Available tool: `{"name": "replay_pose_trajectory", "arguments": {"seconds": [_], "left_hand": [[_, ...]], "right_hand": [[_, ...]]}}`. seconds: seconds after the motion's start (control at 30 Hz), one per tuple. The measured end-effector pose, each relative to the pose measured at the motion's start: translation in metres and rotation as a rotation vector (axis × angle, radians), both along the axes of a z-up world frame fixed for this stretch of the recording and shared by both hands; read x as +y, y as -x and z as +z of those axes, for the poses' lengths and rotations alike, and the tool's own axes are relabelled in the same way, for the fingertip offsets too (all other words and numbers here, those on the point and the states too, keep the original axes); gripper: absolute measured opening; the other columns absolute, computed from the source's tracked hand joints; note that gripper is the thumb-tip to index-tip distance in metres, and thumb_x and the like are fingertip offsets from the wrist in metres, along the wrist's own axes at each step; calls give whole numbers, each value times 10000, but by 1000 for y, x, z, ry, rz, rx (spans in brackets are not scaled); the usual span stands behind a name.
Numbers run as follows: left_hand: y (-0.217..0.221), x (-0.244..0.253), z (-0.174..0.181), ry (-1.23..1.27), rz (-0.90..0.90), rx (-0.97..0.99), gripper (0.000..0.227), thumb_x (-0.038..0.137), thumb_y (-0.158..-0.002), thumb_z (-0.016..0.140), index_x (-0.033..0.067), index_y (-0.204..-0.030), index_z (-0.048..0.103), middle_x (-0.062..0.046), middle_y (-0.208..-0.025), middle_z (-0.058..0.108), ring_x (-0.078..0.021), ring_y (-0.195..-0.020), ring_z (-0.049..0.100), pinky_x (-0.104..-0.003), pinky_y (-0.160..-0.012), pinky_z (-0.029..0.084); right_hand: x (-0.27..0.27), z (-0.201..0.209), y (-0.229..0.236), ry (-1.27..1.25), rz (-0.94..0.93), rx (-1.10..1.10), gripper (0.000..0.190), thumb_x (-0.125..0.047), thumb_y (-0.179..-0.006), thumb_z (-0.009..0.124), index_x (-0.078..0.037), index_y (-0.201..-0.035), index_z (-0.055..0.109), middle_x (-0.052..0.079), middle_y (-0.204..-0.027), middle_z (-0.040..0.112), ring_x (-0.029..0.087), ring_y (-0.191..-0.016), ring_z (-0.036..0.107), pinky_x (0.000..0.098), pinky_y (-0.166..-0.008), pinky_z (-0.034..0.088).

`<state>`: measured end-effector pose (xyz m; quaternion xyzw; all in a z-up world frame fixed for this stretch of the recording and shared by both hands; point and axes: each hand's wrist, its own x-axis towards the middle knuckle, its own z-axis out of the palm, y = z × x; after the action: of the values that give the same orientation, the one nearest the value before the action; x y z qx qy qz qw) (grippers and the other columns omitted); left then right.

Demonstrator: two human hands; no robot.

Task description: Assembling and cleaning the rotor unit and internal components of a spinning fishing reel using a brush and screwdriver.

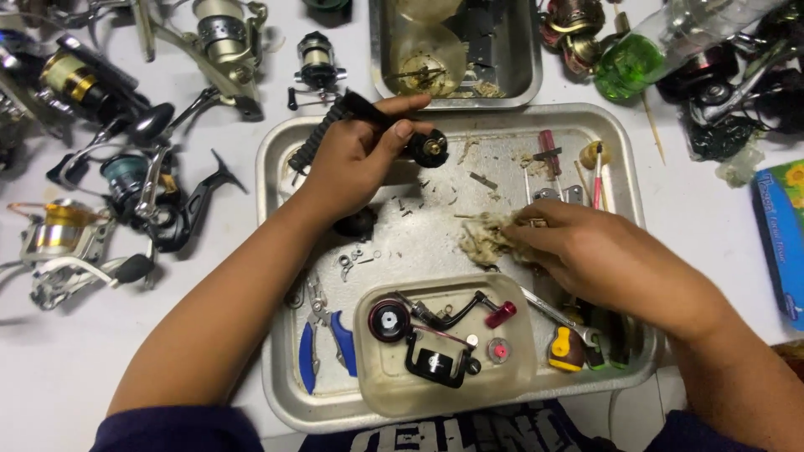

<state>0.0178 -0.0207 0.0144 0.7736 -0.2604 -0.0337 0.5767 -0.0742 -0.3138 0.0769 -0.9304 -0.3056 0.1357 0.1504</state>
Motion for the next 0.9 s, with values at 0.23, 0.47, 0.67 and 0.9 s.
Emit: {"name": "replay_pose_trajectory", "arguments": {"seconds": [0.23,0.47,0.67,0.9], "left_hand": [[0,-1,1,14,25,27,404,337,-1084,452,108,-1386,589,-47,-1184,764,-190,-1208,695,-329,-1054,532],[2,-3,7,3,38,145,397,360,-1053,459,98,-1269,665,-67,-1312,707,-199,-1133,730,-304,-986,587],[2,-2,12,28,4,222,475,415,-1037,424,92,-1330,613,-49,-1265,729,-174,-1102,742,-285,-970,598],[2,-3,2,59,-15,263,493,439,-1037,418,69,-1301,608,-33,-1230,624,-118,-928,667,-254,-825,546]], "right_hand": [[-42,41,-26,4,-313,-361,558,64,-927,593,50,-1484,585,184,-1228,705,320,-960,661,458,-904,488],[-21,4,-52,27,-599,53,484,-202,-981,627,-62,-1433,524,147,-987,761,332,-888,722,480,-788,551],[-1,1,-68,75,-690,254,570,-220,-956,622,-132,-1487,434,147,-906,703,312,-790,664,469,-650,501],[-12,-9,-70,-68,-782,282,538,-139,-909,669,-134,-1411,474,57,-857,649,196,-740,622,363,-597,488]]}}
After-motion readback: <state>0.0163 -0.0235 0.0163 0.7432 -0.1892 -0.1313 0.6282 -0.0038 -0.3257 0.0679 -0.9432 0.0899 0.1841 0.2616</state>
